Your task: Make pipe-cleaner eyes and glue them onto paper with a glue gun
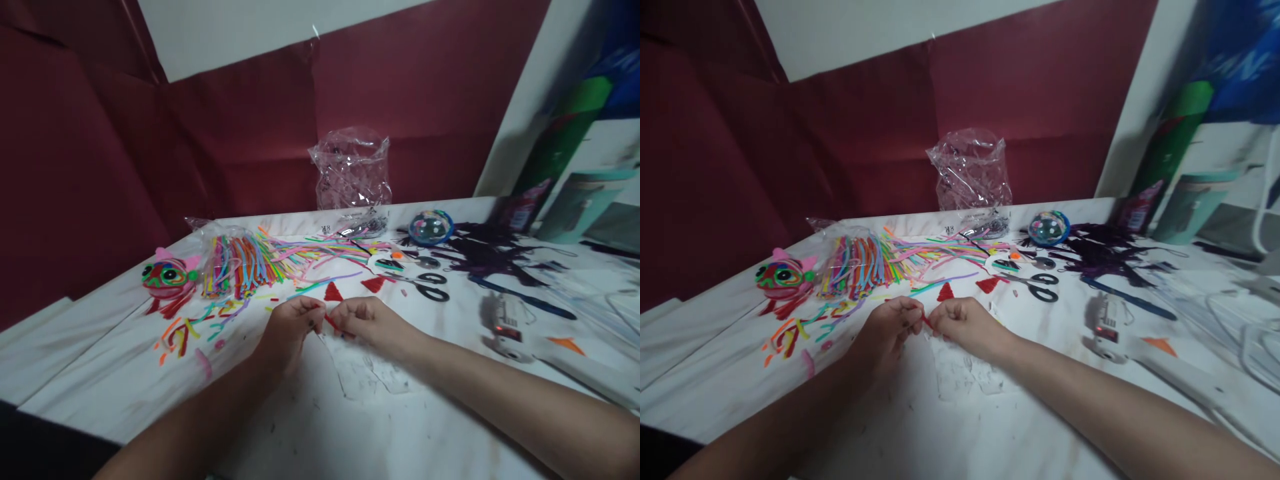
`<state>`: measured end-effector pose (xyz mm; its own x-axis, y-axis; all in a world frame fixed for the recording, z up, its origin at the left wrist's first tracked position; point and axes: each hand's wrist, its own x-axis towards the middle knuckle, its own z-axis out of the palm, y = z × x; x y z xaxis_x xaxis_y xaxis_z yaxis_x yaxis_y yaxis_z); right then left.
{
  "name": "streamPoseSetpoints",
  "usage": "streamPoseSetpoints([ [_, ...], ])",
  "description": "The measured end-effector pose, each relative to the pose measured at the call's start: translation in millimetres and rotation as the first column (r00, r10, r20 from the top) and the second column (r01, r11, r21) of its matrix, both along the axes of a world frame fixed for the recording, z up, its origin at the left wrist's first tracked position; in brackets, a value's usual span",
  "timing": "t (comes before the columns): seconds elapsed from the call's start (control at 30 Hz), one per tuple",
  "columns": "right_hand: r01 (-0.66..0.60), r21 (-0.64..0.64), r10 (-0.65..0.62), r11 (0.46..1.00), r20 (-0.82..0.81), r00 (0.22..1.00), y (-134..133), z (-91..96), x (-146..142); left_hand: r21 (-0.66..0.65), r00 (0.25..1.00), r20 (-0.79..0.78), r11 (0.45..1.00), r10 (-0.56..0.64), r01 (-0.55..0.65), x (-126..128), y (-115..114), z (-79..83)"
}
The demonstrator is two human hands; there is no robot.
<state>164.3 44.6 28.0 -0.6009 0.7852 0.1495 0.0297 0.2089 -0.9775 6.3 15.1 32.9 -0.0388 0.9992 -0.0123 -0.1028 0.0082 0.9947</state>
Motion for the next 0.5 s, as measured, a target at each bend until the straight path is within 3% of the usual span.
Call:
streamPoseSetpoints([
  [0.13,0.021,-0.018,-0.021,1.000,0.003,1.000,0,-8.8,-1,0.018,1.000,0.006,1.000,0.010,-0.010,-2,-2,-3.5],
  [0.3,0.050,0.070,-0.055,0.996,0.062,0.997,-4,-14.8,-2,0.030,0.999,-0.011,0.999,-0.039,0.039,-3,-2,-9.4],
  [0.43,0.046,0.266,-0.091,0.963,0.158,0.983,-9,-10.9,1,0.026,0.993,-0.007,0.992,-0.120,0.120,-7,1,-14.8],
  [0.5,0.010,0.465,-0.124,0.885,0.216,0.969,-8,-8.6,3,0.009,0.987,0.007,0.987,-0.163,0.163,-8,2,-15.9],
])
